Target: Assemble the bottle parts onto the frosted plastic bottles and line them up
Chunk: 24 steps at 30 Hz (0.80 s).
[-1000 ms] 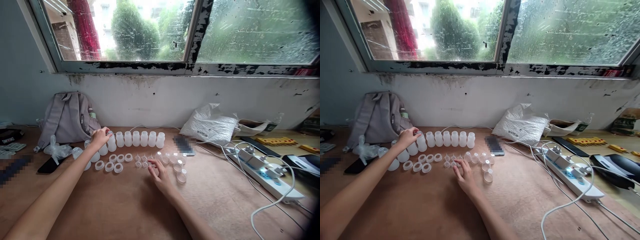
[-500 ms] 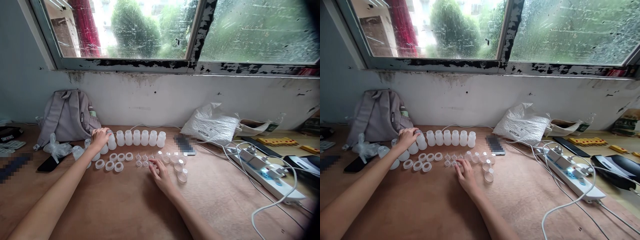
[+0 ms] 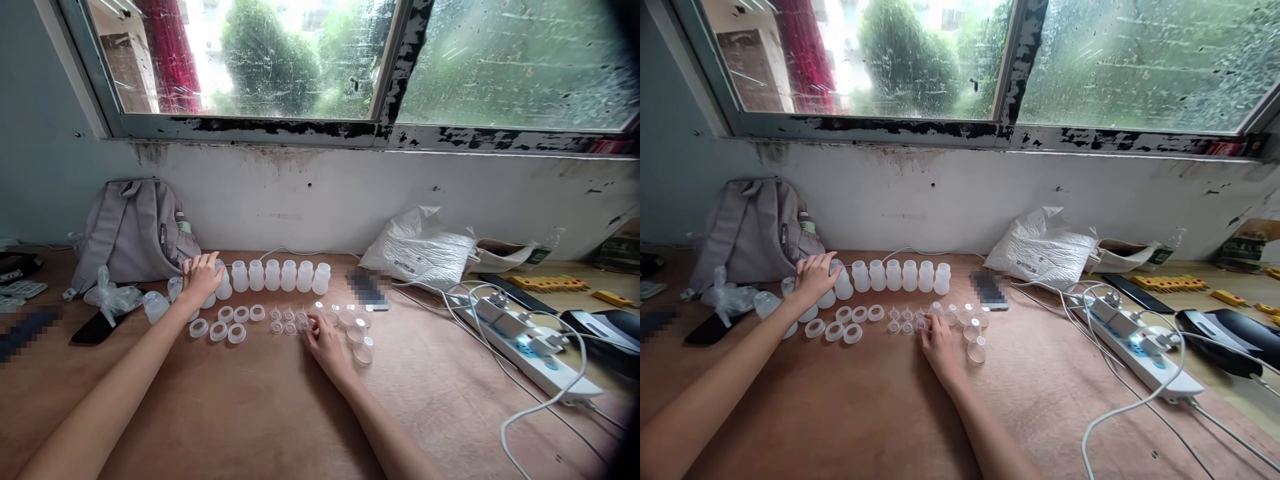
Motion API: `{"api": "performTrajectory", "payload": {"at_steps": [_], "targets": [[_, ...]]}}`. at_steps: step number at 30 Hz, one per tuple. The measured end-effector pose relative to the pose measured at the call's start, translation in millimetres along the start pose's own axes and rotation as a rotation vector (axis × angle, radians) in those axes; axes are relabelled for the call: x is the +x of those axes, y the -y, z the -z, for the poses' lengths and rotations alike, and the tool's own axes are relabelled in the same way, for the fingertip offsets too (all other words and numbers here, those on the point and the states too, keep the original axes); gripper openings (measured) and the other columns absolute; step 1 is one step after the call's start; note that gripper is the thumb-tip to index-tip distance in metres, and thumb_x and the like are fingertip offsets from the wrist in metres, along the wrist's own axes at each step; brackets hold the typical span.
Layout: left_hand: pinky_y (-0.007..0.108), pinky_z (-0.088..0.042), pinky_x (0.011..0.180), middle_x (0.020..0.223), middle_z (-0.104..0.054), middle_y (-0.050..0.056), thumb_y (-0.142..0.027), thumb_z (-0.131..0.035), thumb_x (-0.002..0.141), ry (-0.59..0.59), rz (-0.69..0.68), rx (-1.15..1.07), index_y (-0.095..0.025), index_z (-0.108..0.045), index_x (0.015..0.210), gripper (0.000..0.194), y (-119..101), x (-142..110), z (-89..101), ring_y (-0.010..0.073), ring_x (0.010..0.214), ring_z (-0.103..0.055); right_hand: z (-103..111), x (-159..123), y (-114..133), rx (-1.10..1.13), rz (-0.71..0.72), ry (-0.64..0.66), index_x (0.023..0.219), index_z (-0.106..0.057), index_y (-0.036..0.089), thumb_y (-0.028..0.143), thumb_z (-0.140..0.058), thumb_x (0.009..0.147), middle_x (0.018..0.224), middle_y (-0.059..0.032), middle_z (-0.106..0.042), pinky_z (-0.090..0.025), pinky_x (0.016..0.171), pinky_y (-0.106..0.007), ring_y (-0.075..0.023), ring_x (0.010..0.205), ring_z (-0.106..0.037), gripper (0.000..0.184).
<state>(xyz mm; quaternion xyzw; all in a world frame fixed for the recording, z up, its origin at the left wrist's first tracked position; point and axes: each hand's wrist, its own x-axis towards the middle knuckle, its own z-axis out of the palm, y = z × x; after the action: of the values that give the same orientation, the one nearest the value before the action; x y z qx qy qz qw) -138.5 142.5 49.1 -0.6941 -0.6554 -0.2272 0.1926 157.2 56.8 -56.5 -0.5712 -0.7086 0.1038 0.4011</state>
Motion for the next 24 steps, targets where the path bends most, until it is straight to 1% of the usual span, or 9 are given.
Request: {"api": "performTrajectory", "payload": {"at_steps": [2, 4, 6, 8, 11, 14, 17, 20, 24], "targets": [[0.041, -0.029, 0.085, 0.109, -0.059, 0.013, -0.028, -0.044, 0.079, -0.064, -0.055, -0.021, -0.015, -0.050, 0.113, 0.037, -8, -6, 5.9, 0.0294, 0.101, -0.048, -1, 1, -1, 0.015, 0.009, 0.019, 0.092, -0.054, 0.020, 0.023, -0.045, 0.080, 0.080, -0.0040, -0.056, -0.044, 0.065, -0.027, -0.0163, 0.070, -0.054, 0.015], [0.039, -0.031, 0.084, 0.105, -0.060, 0.010, -0.027, -0.044, 0.080, -0.085, -0.138, -0.074, -0.017, -0.055, 0.105, 0.029, -17, -18, 10.9, 0.0269, 0.098, -0.050, -1, 1, -1, 0.040, 0.010, 0.022, 0.085, -0.055, 0.021, 0.023, -0.043, 0.082, 0.082, -0.0042, -0.056, -0.044, 0.064, -0.026, -0.0156, 0.071, -0.055, 0.013], [0.036, -0.034, 0.081, 0.097, -0.062, 0.008, -0.027, -0.044, 0.080, -0.033, -0.215, -0.141, -0.018, -0.058, 0.092, 0.020, -26, -35, 13.1, 0.0240, 0.093, -0.052, 0, 1, 1, 0.057, 0.015, 0.015, 0.079, -0.055, 0.021, 0.022, -0.042, 0.082, 0.082, -0.0043, -0.056, -0.044, 0.063, -0.026, -0.0158, 0.071, -0.055, 0.013], [0.034, -0.035, 0.079, 0.089, -0.063, 0.006, -0.027, -0.043, 0.081, 0.047, -0.273, -0.198, -0.019, -0.059, 0.082, 0.018, -33, -57, 11.6, 0.0218, 0.087, -0.054, 2, 0, 4, 0.063, 0.032, 0.015, 0.076, -0.054, 0.021, 0.022, -0.042, 0.082, 0.080, -0.0042, -0.056, -0.044, 0.063, -0.026, -0.0164, 0.072, -0.055, 0.014], [0.035, -0.035, 0.078, 0.085, -0.063, 0.006, -0.028, -0.044, 0.081, 0.162, -0.328, -0.231, -0.020, -0.058, 0.078, 0.017, -39, -91, 4.1, 0.0215, 0.084, -0.054, 5, -3, 12, 0.081, 0.066, 0.026, 0.074, -0.053, 0.021, 0.022, -0.042, 0.083, 0.078, -0.0038, -0.055, -0.044, 0.064, -0.027, -0.0166, 0.071, -0.054, 0.014], [0.036, -0.035, 0.078, 0.085, -0.063, 0.006, -0.032, -0.048, 0.078, 0.220, -0.326, -0.236, -0.020, -0.057, 0.080, 0.015, -40, -114, -4.1, 0.0228, 0.084, -0.054, 7, -8, 20, 0.126, 0.123, 0.084, 0.078, -0.053, 0.021, 0.023, -0.042, 0.084, 0.078, -0.0037, -0.057, -0.044, 0.064, -0.027, -0.0161, 0.070, -0.054, 0.013], [0.036, -0.037, 0.076, 0.086, -0.061, 0.007, -0.033, -0.049, 0.077, 0.242, -0.294, -0.243, -0.021, -0.055, 0.082, 0.015, -40, -125, -8.7, 0.0227, 0.082, -0.054, 7, -13, 28, 0.122, 0.216, 0.199, 0.078, -0.055, 0.021, 0.021, -0.044, 0.083, 0.076, -0.0034, -0.058, -0.043, 0.066, -0.028, -0.0170, 0.072, -0.053, 0.012], [0.035, -0.038, 0.074, 0.087, -0.060, 0.006, -0.030, -0.048, 0.078, 0.249, -0.284, -0.251, -0.021, -0.053, 0.082, 0.011, -41, -126, -10.4, 0.0225, 0.082, -0.054, 7, -16, 33, 0.084, 0.272, 0.286, 0.079, -0.056, 0.022, 0.019, -0.045, 0.081, 0.077, -0.0030, -0.060, -0.043, 0.070, -0.030, -0.0176, 0.075, -0.054, 0.011], [0.034, -0.041, 0.071, 0.086, -0.059, 0.006, -0.026, -0.045, 0.080, 0.269, -0.245, -0.309, -0.021, -0.051, 0.080, 0.008, -41, -125, -10.6, 0.0219, 0.079, -0.055, 7, -16, 31, 0.112, 0.250, 0.260, 0.089, -0.055, 0.022, 0.016, -0.045, 0.080, 0.082, -0.0031, -0.061, -0.044, 0.072, -0.029, -0.0170, 0.079, -0.055, 0.014]]}}
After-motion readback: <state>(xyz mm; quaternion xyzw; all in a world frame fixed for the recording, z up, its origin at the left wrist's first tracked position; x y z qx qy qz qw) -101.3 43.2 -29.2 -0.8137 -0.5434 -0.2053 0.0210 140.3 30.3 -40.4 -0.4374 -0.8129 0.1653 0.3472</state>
